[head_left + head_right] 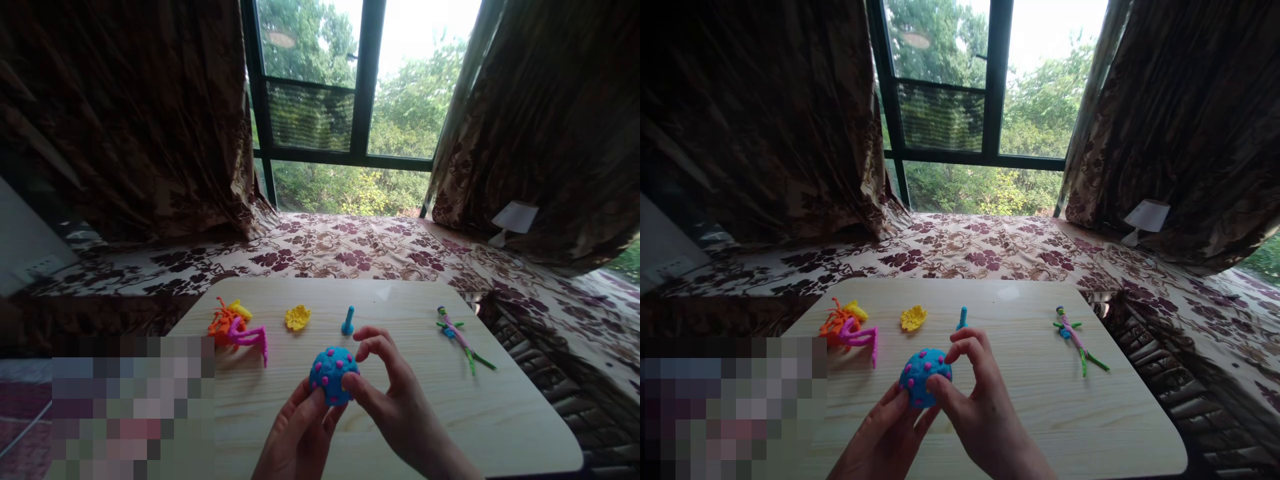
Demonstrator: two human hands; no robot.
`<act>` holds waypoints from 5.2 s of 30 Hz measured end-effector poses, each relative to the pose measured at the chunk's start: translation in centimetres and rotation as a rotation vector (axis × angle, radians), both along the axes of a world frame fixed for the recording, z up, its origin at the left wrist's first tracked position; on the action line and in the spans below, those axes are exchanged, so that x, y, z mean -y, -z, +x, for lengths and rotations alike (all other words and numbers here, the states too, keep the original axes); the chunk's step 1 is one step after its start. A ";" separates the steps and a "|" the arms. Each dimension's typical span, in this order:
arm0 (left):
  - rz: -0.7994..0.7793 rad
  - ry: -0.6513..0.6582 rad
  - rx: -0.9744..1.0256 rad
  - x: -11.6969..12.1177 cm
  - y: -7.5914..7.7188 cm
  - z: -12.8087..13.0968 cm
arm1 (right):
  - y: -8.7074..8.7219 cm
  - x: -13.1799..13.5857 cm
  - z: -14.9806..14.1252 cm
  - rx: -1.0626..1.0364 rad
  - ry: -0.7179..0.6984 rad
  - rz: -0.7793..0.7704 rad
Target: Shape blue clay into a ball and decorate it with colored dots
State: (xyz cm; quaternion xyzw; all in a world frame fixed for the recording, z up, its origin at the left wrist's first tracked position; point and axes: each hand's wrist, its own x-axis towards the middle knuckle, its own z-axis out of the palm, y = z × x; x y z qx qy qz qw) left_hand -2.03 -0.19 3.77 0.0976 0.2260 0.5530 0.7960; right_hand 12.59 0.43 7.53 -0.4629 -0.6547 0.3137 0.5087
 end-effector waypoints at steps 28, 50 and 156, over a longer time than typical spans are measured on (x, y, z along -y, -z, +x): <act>-0.096 -0.088 -0.067 0.5 -1.1 0.3 | -0.2 0.3 -0.5 0.347 0.062 0.410; -0.089 0.187 -0.183 0.5 -3.1 -0.9 | -6.4 -0.9 2.4 0.651 -0.467 0.356; 0.141 -0.244 -1.006 -6.3 3.1 -11.7 | 6.9 -14.2 -11.7 0.142 -0.389 -0.410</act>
